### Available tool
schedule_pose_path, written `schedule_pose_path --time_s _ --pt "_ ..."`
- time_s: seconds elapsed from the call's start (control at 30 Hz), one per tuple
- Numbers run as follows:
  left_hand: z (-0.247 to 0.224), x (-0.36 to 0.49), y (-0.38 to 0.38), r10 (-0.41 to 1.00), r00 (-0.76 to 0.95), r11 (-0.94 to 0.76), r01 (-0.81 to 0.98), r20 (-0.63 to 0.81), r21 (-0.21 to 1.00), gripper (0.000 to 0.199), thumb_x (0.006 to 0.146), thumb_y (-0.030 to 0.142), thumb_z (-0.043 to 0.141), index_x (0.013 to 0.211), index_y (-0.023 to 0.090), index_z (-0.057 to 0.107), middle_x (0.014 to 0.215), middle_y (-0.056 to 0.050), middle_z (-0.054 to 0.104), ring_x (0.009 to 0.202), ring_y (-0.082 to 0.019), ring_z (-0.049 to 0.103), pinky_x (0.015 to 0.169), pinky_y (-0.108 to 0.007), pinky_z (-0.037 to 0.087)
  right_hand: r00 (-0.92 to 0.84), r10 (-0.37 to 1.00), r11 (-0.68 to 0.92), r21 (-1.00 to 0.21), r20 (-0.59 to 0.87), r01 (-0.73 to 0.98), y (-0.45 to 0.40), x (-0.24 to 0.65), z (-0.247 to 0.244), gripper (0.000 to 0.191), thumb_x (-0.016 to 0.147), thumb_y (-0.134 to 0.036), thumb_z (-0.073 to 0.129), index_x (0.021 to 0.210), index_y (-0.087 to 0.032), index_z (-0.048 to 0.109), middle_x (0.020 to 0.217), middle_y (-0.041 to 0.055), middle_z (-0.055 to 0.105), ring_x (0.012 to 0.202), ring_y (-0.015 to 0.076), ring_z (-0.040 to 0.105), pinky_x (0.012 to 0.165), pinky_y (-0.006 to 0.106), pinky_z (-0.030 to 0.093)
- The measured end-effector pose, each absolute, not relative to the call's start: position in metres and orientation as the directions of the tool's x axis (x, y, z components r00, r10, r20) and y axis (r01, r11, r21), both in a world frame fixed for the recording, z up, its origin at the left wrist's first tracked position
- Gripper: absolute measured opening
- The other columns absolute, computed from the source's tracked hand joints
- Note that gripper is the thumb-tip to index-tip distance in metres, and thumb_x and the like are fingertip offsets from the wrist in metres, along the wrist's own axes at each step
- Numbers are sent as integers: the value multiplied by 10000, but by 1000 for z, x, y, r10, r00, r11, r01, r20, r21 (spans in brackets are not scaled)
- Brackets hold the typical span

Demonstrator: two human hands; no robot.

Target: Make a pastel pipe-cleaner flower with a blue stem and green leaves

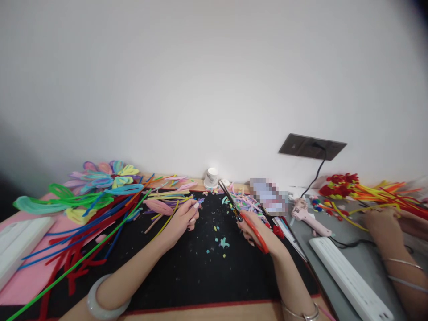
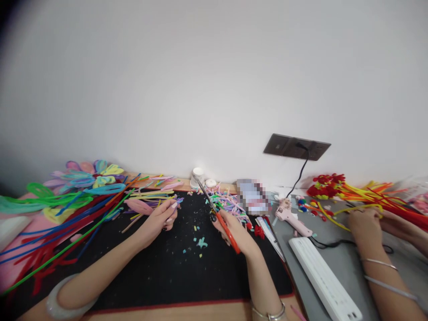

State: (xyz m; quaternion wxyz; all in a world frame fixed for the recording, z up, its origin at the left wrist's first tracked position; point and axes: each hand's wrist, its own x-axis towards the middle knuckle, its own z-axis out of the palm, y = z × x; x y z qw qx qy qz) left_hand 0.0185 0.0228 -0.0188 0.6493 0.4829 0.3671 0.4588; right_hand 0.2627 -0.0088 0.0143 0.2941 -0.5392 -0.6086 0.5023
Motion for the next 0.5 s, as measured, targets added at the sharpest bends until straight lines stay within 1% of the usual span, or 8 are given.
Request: schedule_pose_path --time_s 0.07,0.1,0.2,0.27,0.37,0.5 --pt "-19 19 23 952 305 96 -252 -15 963 235 857 433 469 843 199 454 533 99 297 420 -43 179 385 -156 191 -289 932 -79 -902 -218 425 -15 258 24 331 782 -546 486 850 -227 429 630 -64 347 434 73 316 362 203 287" --pt "-18 19 22 952 305 86 -257 -4 962 235 857 434 469 843 199 452 532 100 294 421 -44 178 385 -157 191 -307 928 -49 -884 -213 466 -18 256 30 316 798 -533 475 832 -223 428 635 -60 341 459 79 326 381 206 294" --pt "-16 20 20 952 305 69 -261 14 963 242 852 434 477 832 194 451 542 95 317 422 -40 197 391 -157 198 -389 902 96 -794 -186 600 -22 249 43 270 829 -452 472 734 -207 409 637 -49 365 521 93 349 443 219 313" --pt "-15 21 20 952 307 69 -253 13 965 247 847 435 482 827 191 451 542 93 331 417 -38 204 392 -159 204 -423 887 164 -734 -182 659 -22 245 46 255 835 -396 475 698 -202 383 638 -48 384 544 95 347 474 223 313" --pt "-14 22 19 948 317 76 -243 5 967 247 842 436 486 831 192 451 538 95 342 406 -36 204 391 -163 212 -428 882 186 -688 -198 702 -22 244 43 250 834 -361 478 687 -201 355 633 -53 399 551 92 340 490 221 304" --pt "-14 22 18 950 311 79 -247 2 966 239 841 428 492 832 193 448 542 96 346 408 -34 207 394 -162 210 -427 883 196 -674 -194 712 -22 244 38 257 834 -369 470 681 -198 354 629 -58 399 559 91 333 507 221 302"
